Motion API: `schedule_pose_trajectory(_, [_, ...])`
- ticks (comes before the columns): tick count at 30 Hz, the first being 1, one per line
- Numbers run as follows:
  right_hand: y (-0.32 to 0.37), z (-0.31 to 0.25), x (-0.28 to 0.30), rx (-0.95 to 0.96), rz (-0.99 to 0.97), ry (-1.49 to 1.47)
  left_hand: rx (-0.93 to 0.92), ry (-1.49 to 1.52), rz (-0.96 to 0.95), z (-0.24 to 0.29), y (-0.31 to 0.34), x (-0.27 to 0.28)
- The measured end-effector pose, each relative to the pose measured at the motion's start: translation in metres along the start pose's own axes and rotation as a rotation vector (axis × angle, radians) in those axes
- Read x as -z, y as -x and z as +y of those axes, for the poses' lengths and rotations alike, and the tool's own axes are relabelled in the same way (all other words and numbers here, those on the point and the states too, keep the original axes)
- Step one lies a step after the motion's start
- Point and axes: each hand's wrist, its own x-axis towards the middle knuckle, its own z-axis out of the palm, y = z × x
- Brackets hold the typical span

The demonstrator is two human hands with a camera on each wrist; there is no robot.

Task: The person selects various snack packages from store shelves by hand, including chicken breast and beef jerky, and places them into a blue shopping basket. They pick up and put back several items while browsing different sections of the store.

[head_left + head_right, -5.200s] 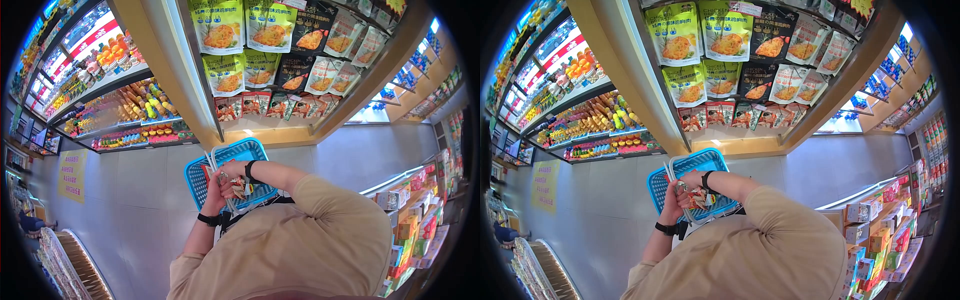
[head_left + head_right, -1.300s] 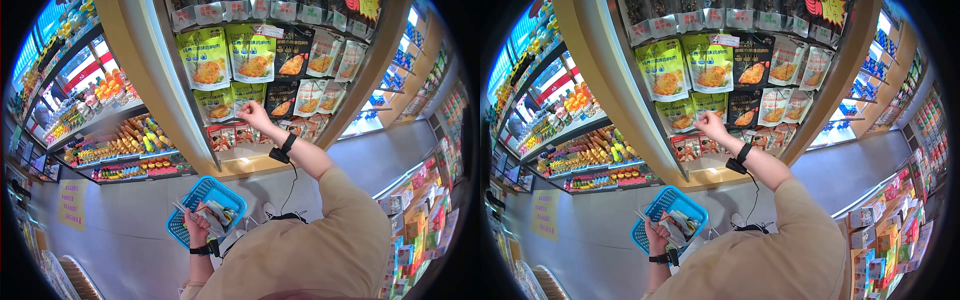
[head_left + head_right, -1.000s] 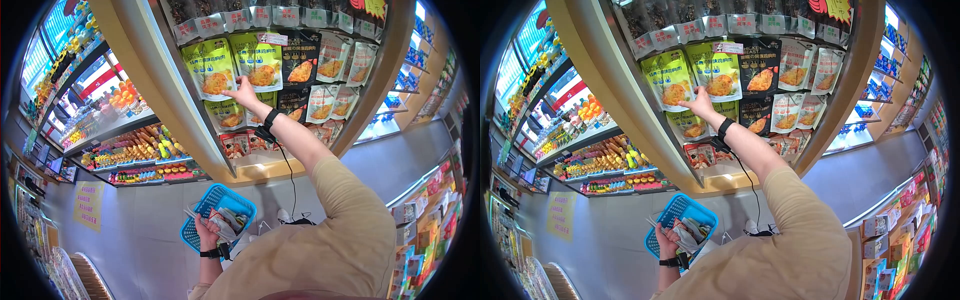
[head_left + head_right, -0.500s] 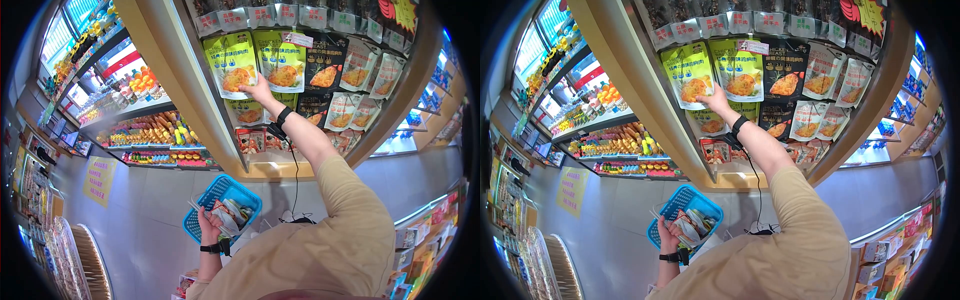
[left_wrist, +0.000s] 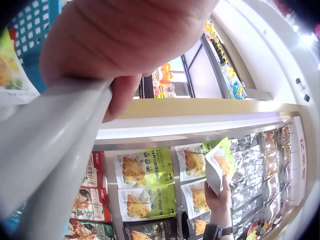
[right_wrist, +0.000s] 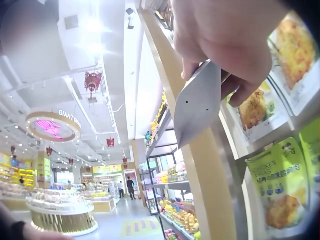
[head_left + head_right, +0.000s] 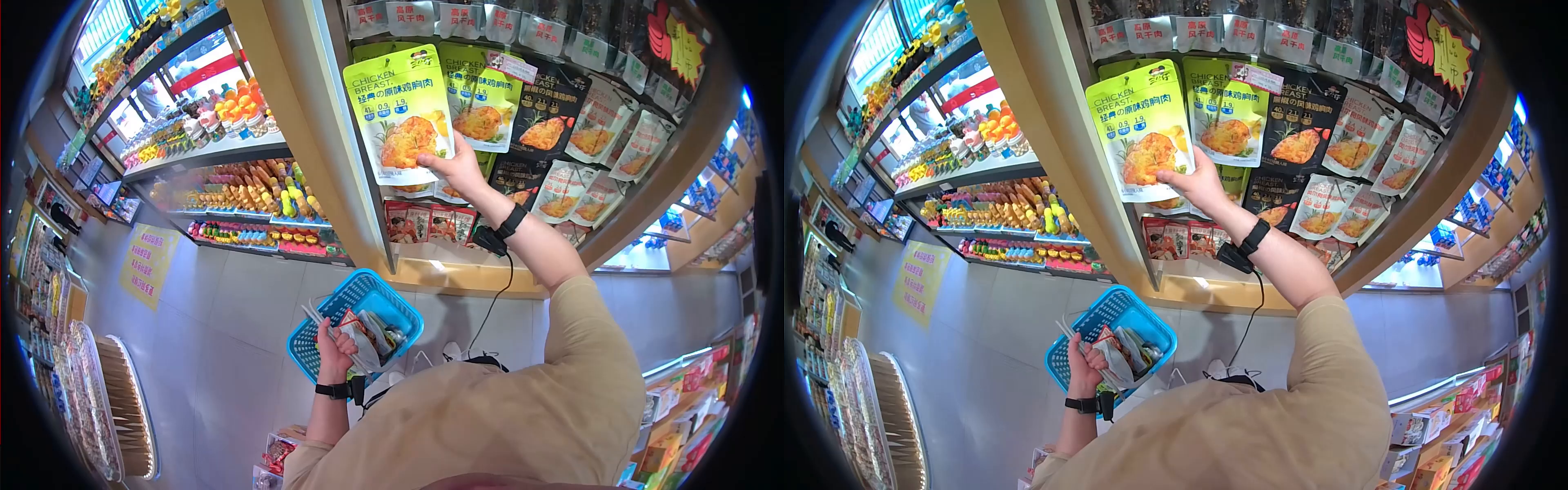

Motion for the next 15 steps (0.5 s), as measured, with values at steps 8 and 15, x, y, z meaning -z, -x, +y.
schedule_pose_trajectory(8, [0.026, -0.024, -0.021, -0.065, -0.165, -0.018, 0.045, -0.095, -0.05, 0.003, -0.005, -0.021])
schedule_pose_trajectory(15, [0.103, -0.028, -0.011, -0.469, -0.492, 0.547, 0.072, -0.122, -0.077, 0.002, 0.001, -0.022])
